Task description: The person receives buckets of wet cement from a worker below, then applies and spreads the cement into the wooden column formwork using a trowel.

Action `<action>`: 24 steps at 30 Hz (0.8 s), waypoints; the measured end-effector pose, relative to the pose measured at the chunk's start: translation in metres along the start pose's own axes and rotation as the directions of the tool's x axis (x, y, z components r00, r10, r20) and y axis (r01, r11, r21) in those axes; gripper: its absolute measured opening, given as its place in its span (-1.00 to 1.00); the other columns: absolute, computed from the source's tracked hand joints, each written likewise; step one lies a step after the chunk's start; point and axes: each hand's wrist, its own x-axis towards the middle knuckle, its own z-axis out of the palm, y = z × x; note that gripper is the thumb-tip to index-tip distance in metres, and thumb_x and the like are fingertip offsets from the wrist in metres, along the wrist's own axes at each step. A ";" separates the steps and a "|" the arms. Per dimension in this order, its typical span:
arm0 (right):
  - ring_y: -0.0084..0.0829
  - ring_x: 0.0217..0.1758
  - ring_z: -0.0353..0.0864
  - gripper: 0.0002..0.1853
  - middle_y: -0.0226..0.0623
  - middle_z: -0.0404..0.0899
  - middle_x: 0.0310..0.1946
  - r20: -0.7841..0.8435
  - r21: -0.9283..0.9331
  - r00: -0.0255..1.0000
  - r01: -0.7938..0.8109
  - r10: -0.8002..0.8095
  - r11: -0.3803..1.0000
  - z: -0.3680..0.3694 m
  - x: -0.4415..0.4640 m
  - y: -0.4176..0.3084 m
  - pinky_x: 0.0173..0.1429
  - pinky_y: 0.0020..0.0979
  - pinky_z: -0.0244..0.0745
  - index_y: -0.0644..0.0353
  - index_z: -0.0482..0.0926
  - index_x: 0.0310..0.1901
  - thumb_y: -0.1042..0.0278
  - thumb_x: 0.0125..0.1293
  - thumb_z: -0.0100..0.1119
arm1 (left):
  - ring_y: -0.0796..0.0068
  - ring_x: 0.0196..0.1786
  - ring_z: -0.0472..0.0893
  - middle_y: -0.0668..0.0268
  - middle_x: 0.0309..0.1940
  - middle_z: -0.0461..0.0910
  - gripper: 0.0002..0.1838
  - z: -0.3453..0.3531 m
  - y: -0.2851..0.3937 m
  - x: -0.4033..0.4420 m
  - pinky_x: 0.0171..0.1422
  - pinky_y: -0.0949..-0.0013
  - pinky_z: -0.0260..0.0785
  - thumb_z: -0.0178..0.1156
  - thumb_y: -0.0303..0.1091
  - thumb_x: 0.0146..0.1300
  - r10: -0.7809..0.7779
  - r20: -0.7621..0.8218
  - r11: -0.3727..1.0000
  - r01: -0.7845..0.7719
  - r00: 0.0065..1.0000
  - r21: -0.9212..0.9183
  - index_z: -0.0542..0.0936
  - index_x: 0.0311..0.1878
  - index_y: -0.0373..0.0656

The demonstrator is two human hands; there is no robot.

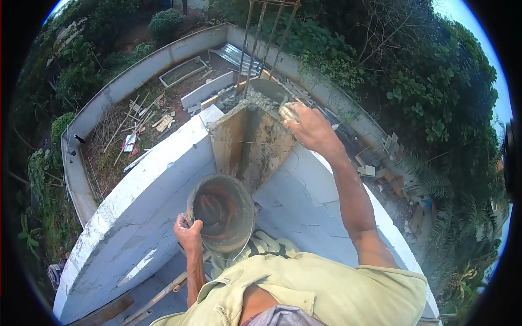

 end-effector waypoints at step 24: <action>-0.14 -0.30 0.81 -0.87 -0.14 0.75 -0.41 0.371 -0.706 0.869 0.494 -0.329 0.507 -0.021 0.050 -0.156 -0.23 -0.16 0.66 0.21 0.71 -0.28 0.49 0.08 0.30 | 0.69 -0.46 0.20 0.56 -0.54 0.23 -0.74 -0.005 -0.019 0.034 -0.40 0.42 0.05 0.30 -0.51 -0.08 -0.060 0.229 0.977 0.010 0.972 0.211 0.35 -0.48 -0.14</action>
